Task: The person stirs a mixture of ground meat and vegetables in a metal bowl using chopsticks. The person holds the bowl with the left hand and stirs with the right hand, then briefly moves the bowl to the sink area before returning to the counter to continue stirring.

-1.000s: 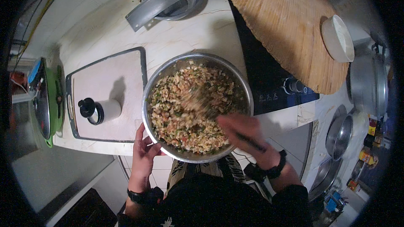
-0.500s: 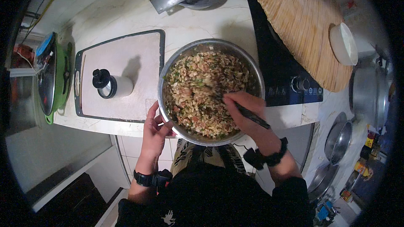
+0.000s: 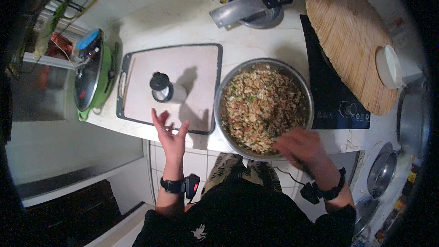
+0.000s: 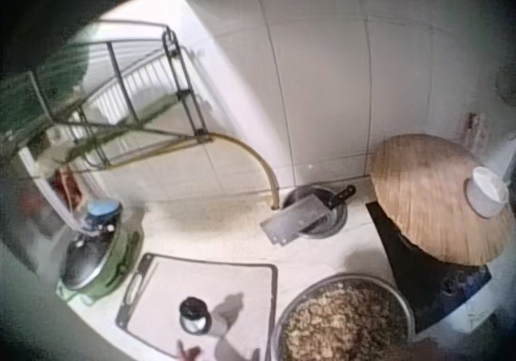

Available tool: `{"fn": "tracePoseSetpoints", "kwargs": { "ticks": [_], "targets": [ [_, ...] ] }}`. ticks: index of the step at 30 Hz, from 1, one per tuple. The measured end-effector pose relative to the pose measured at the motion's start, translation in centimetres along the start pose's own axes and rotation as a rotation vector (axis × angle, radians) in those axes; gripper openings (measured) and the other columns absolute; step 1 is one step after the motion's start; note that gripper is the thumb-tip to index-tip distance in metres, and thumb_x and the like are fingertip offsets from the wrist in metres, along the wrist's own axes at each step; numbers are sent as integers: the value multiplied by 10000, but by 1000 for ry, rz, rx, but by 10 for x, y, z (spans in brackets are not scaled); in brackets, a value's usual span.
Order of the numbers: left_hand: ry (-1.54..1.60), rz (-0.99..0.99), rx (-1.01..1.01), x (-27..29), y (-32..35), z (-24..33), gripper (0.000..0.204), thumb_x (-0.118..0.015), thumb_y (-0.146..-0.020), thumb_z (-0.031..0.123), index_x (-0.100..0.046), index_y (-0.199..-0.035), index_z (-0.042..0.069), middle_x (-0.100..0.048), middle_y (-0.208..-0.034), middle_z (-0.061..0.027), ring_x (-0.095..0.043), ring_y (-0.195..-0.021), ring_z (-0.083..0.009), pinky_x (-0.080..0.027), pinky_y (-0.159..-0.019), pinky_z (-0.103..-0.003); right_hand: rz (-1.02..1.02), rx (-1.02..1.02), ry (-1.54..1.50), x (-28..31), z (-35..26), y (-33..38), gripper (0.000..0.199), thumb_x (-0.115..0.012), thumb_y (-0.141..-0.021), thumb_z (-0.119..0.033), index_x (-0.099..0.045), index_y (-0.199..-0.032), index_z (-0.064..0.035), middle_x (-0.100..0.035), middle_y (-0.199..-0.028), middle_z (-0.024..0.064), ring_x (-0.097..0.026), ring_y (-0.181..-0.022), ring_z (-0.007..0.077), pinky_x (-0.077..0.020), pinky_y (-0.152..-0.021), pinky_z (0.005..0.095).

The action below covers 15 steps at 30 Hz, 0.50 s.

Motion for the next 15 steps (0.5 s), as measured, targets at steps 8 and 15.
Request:
{"fn": "tracePoseSetpoints", "kwargs": {
  "ticks": [8, 15],
  "targets": [
    [259, 54, -144, -20, -89, -28, 1049, -854, -610, 150, -193, -1400, -51, -406, -1312, -194, -418, -1207, -264, -329, -1037, -363, -228, 115, 308, -41, -14, 10, 279, -594, -736, -39, -531, -1006, -73, -541, -1049, 94, -551, -1042, 269, -545, -761, 357],
    [133, -22, -116, 6, -76, 0, 867, -829, -640, 80, -326, -1328, -80, -484, -1178, -160, -486, -1063, -230, -392, -967, -360, 234, -146, 360, 63, -28, 49, 133, -569, -714, -22, -552, -841, -57, -565, -950, 93, -590, -914, 268, -539, -724, 353]
  ]
}}
Point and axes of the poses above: each hand's wrist, its own y-axis away from the middle knuckle, its own x-axis out of the back of the hand, z = x × y, the point moved 10 cm from there along -y, towards the middle knuckle
